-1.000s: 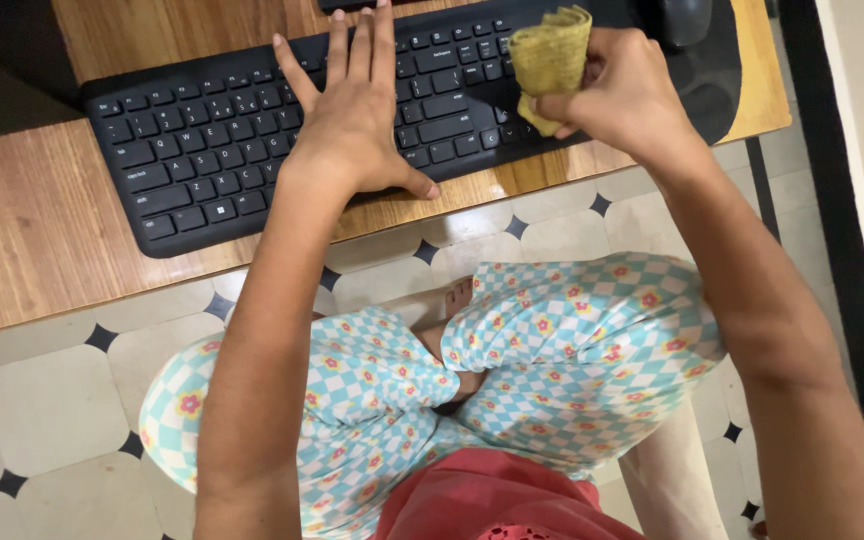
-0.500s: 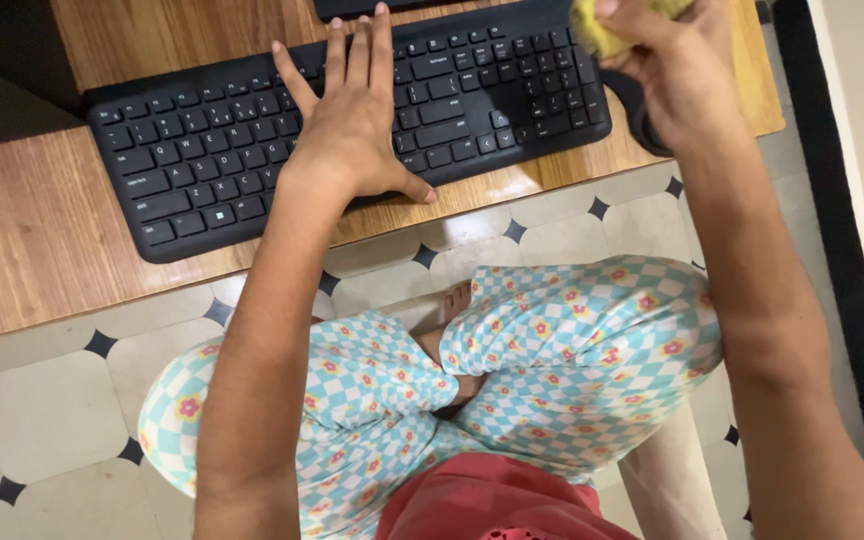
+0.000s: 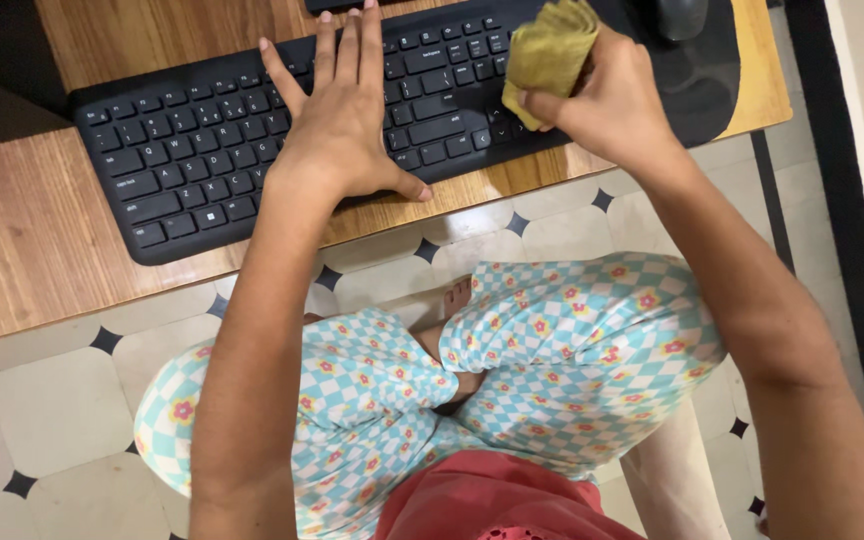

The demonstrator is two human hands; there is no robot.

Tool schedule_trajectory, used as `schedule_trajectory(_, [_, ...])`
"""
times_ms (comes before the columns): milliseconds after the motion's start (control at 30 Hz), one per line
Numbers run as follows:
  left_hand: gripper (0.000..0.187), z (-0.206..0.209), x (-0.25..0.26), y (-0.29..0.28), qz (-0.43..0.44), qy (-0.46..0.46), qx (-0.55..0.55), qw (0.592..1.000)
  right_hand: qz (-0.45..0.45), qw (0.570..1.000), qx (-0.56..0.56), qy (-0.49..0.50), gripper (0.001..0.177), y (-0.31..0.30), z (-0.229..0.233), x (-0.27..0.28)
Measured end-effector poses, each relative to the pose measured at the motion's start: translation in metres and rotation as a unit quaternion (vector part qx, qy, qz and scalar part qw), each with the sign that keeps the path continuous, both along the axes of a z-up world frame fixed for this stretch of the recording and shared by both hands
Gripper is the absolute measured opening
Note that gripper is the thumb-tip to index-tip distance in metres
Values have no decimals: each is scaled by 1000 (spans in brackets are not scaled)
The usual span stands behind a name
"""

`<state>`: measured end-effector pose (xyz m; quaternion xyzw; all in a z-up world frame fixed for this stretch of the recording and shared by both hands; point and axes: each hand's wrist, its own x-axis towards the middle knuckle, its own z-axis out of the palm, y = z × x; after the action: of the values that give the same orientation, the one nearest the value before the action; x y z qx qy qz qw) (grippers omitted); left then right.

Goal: The person sits cross-legged at a desk and wipes a black computer keyboard with a yellow cloth. They systematically clean the keys and the surface of the keyboard using the cloth.

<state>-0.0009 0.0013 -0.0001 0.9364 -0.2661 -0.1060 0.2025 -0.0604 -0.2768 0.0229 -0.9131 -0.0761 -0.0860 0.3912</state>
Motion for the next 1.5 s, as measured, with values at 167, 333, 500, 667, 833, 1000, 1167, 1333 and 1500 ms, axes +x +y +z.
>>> schedule_trajectory(167, [177,0,0,-1,6,4,5,1000,-25,993,-80,-80,40,13,-4,8])
schedule_trajectory(333, [177,0,0,0,3,0,-3,1000,-29,982,-187,5,38,12,10,6])
schedule_trajectory(500, [177,-2,1,-1,9,2,7,1000,66,988,114,81,36,12,21,0])
schedule_trajectory(667, [176,-2,0,-2,5,-7,0,1000,14,985,111,135,34,29,13,8])
schedule_trajectory(833, [176,-2,0,-1,8,-2,3,1000,12,987,60,146,32,38,18,10])
schedule_trajectory(1000, [176,-2,1,-3,8,0,10,1000,19,996,-45,79,33,39,21,5])
schedule_trajectory(1167, [176,0,0,-2,7,5,10,1000,21,984,-169,54,33,40,21,9])
schedule_trajectory(1333, [177,0,1,-1,-1,4,6,1000,31,997,70,20,30,29,14,10])
schedule_trajectory(1500, [177,1,2,-2,8,10,15,1000,5,969,225,106,30,13,15,29])
